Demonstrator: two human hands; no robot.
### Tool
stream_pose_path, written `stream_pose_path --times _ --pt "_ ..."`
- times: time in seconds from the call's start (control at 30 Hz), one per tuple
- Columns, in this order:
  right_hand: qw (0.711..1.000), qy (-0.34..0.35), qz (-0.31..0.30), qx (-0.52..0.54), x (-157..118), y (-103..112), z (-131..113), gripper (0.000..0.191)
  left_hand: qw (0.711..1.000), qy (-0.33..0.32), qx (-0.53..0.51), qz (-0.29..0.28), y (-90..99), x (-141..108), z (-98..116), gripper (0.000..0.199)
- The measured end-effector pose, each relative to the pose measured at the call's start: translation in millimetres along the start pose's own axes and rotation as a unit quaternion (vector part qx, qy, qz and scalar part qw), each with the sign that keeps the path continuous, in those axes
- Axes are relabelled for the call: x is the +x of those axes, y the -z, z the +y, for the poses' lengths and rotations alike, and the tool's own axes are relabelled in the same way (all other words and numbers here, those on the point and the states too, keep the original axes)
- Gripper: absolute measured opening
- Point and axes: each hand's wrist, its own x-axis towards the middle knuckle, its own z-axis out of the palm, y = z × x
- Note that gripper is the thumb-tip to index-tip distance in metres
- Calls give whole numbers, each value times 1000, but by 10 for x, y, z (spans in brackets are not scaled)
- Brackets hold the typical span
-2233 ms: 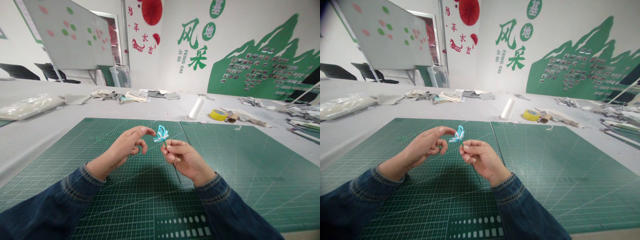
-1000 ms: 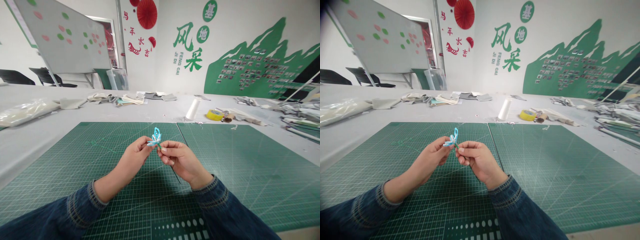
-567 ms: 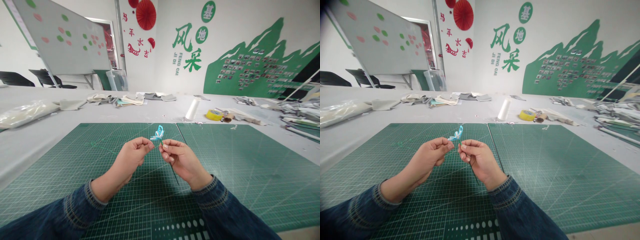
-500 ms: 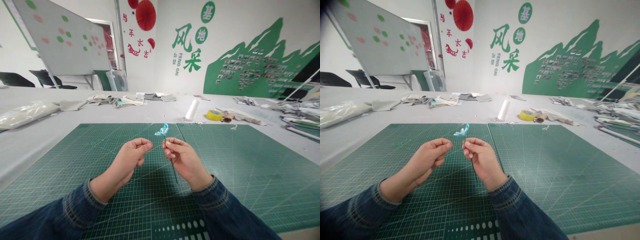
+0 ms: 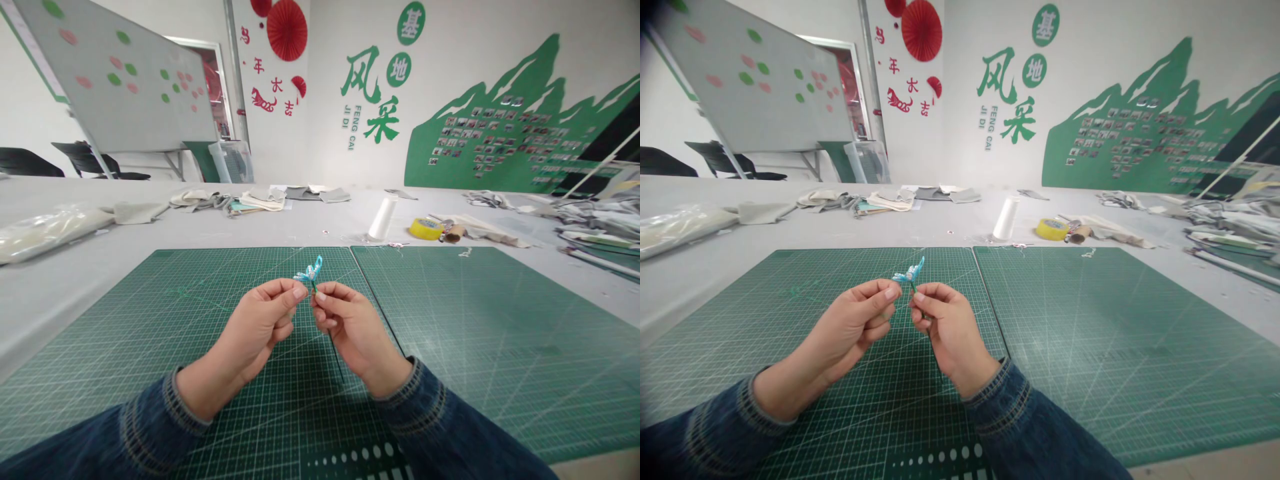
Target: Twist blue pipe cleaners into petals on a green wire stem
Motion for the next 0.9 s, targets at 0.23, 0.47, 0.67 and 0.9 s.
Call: stream_pose_path --times 0.23,0.47,0.67,0.9 --pt "1000 18 -3 -14 -5 -29 31 12 998 -2 22 55 -27 45 -139 28" --pt "1000 21 0 -23 -6 -42 41 12 995 -22 35 86 -32 45 -145 27" --pt "999 20 0 -27 -28 -87 48 14 994 -41 40 98 -26 70 -148 28" --pt "998 30 13 -49 -37 -98 68 15 992 -53 64 92 -8 69 -166 26"
